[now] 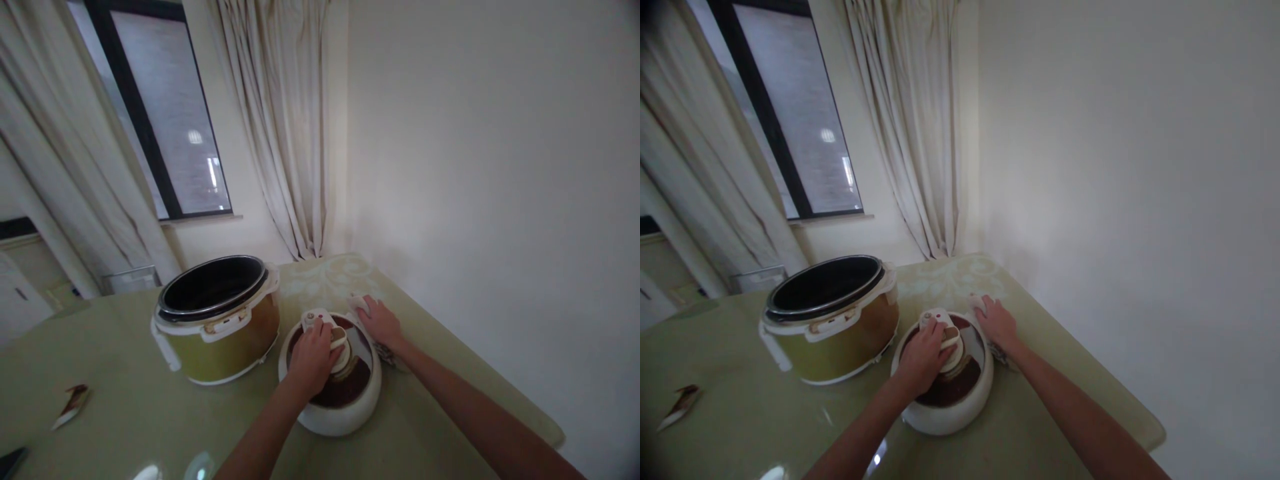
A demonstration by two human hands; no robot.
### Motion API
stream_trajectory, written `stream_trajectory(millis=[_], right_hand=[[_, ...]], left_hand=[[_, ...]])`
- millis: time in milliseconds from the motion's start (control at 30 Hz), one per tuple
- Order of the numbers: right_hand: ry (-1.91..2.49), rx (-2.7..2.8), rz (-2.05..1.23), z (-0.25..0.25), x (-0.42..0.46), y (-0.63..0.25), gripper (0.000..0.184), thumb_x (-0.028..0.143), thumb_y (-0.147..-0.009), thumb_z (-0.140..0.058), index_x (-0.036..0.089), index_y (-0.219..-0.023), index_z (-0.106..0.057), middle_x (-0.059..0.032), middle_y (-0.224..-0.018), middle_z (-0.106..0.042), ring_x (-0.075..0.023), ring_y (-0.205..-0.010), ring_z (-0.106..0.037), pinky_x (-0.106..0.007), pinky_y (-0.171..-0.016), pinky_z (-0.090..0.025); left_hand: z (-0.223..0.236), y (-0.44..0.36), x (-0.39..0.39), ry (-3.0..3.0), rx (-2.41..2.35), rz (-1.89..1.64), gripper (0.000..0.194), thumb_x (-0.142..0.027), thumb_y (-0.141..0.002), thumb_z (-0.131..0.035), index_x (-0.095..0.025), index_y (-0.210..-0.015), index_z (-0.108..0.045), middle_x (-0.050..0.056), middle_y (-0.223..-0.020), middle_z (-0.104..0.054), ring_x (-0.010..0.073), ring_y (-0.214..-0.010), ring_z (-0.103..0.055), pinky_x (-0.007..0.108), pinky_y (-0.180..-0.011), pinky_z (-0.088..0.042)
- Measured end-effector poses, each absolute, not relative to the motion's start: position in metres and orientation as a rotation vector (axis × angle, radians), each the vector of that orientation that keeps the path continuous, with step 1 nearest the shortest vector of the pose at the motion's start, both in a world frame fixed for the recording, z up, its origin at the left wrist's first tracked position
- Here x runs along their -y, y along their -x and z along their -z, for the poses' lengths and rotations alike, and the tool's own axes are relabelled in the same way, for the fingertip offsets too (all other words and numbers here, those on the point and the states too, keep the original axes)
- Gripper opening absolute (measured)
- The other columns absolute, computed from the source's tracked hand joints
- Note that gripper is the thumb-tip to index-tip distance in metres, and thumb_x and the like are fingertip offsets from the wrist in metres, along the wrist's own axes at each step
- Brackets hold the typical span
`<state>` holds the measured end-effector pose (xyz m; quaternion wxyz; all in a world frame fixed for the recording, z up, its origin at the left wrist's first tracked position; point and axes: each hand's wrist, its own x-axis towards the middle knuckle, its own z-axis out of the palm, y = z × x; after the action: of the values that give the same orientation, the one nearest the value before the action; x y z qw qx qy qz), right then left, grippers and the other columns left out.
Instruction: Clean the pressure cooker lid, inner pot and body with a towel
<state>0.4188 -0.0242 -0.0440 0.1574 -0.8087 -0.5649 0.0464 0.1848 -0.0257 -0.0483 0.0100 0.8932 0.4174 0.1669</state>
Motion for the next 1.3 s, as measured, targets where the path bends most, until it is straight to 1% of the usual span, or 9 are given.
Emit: stream_trajectory(millis=[233,367,433,500,567,700,933,1133,1300], right_hand=[[2.174,1.692,-0.338,0.065,0.118,-0.422,0.033,0.044,-0.107,-0.039,0.026,-0.126,-0.058,-0.0135,-0.118,-0.074,-0.0309,-0.111,-0.071,-0.040,-0.093,-0.051],[2.118,1.715,-0.269,0.085,0.169,-0.404,0.045,0.052,-0.104,-0.042,0.032,-0.142,-0.054,-0.0159,-0.139,-0.066,-0.0338,-0.119,-0.069,-0.046,-0.100,-0.052],[2.133,1.726,-0.225,0.087,0.174,-0.400,0.048,0.052,-0.103,-0.043,0.034,-0.146,-0.053,-0.0159,-0.143,-0.063,-0.0343,-0.119,-0.069,-0.047,-0.098,-0.053],[2.169,1.712,-0.160,0.083,0.163,-0.404,0.046,0.050,-0.105,-0.040,0.032,-0.145,-0.055,-0.0158,-0.139,-0.065,-0.0329,-0.114,-0.070,-0.044,-0.095,-0.053],[2.206,1.689,-0.105,0.074,0.140,-0.414,0.044,0.047,-0.107,-0.036,0.028,-0.140,-0.058,-0.0155,-0.133,-0.067,-0.0304,-0.110,-0.071,-0.041,-0.093,-0.052],[2.302,1.677,-0.100,0.056,0.073,-0.431,0.042,0.043,-0.108,-0.038,0.022,-0.138,-0.060,-0.0164,-0.127,-0.069,-0.0293,-0.112,-0.070,-0.038,-0.092,-0.049],[2.259,1.719,-0.140,0.046,0.021,-0.426,0.037,0.043,-0.103,-0.049,0.024,-0.130,-0.066,-0.0131,-0.126,-0.073,-0.0279,-0.111,-0.069,-0.037,-0.092,-0.048],[1.798,1.684,-0.311,0.073,0.109,-0.426,0.038,0.052,-0.101,-0.048,0.025,-0.118,-0.069,-0.0106,-0.114,-0.076,-0.0297,-0.106,-0.070,-0.042,-0.097,-0.052],[1.805,1.757,-0.264,0.083,0.167,-0.392,0.040,0.051,-0.101,-0.052,0.028,-0.131,-0.067,-0.0102,-0.125,-0.073,-0.0280,-0.110,-0.070,-0.039,-0.096,-0.052]], left_hand=[[0.046,-0.205,0.034,-2.723,-1.478,-0.517,0.030,-0.031,-0.105,-0.056,-0.016,-0.130,-0.061,0.017,-0.144,-0.062,0.0308,-0.116,-0.070,0.042,-0.096,-0.058],[0.043,-0.232,0.041,-2.645,-1.644,-0.521,0.034,-0.028,-0.104,-0.057,-0.014,-0.134,-0.063,0.020,-0.144,-0.062,0.0315,-0.111,-0.072,0.042,-0.091,-0.060],[0.041,-0.238,0.043,-2.649,-1.648,-0.508,0.043,-0.031,-0.105,-0.056,-0.016,-0.145,-0.058,0.021,-0.144,-0.062,0.0311,-0.108,-0.074,0.041,-0.086,-0.061],[0.039,-0.236,0.043,-2.686,-1.601,-0.466,0.053,-0.033,-0.106,-0.056,-0.024,-0.158,-0.049,0.018,-0.144,-0.061,0.0298,-0.105,-0.075,0.038,-0.081,-0.062],[0.037,-0.228,0.043,-2.714,-1.579,-0.414,0.055,-0.035,-0.106,-0.056,-0.033,-0.161,-0.046,0.016,-0.145,-0.060,0.0290,-0.103,-0.077,0.038,-0.079,-0.062],[0.037,-0.210,0.041,-2.741,-1.527,-0.428,0.048,-0.036,-0.106,-0.055,-0.031,-0.154,-0.053,0.016,-0.144,-0.059,0.0278,-0.102,-0.077,0.038,-0.081,-0.062],[0.040,-0.198,0.041,-2.754,-1.514,-0.470,0.047,-0.041,-0.107,-0.054,-0.032,-0.154,-0.053,0.013,-0.138,-0.060,0.0256,-0.098,-0.076,0.034,-0.076,-0.061],[0.042,-0.204,0.036,-2.706,-1.643,-0.416,0.052,-0.040,-0.108,-0.051,-0.031,-0.159,-0.048,0.018,-0.145,-0.057,0.0267,-0.094,-0.077,0.036,-0.075,-0.062],[0.040,-0.222,0.033,-2.616,-1.716,-0.370,0.053,-0.038,-0.108,-0.049,-0.027,-0.160,-0.047,0.022,-0.150,-0.053,0.0269,-0.094,-0.078,0.036,-0.075,-0.062]])
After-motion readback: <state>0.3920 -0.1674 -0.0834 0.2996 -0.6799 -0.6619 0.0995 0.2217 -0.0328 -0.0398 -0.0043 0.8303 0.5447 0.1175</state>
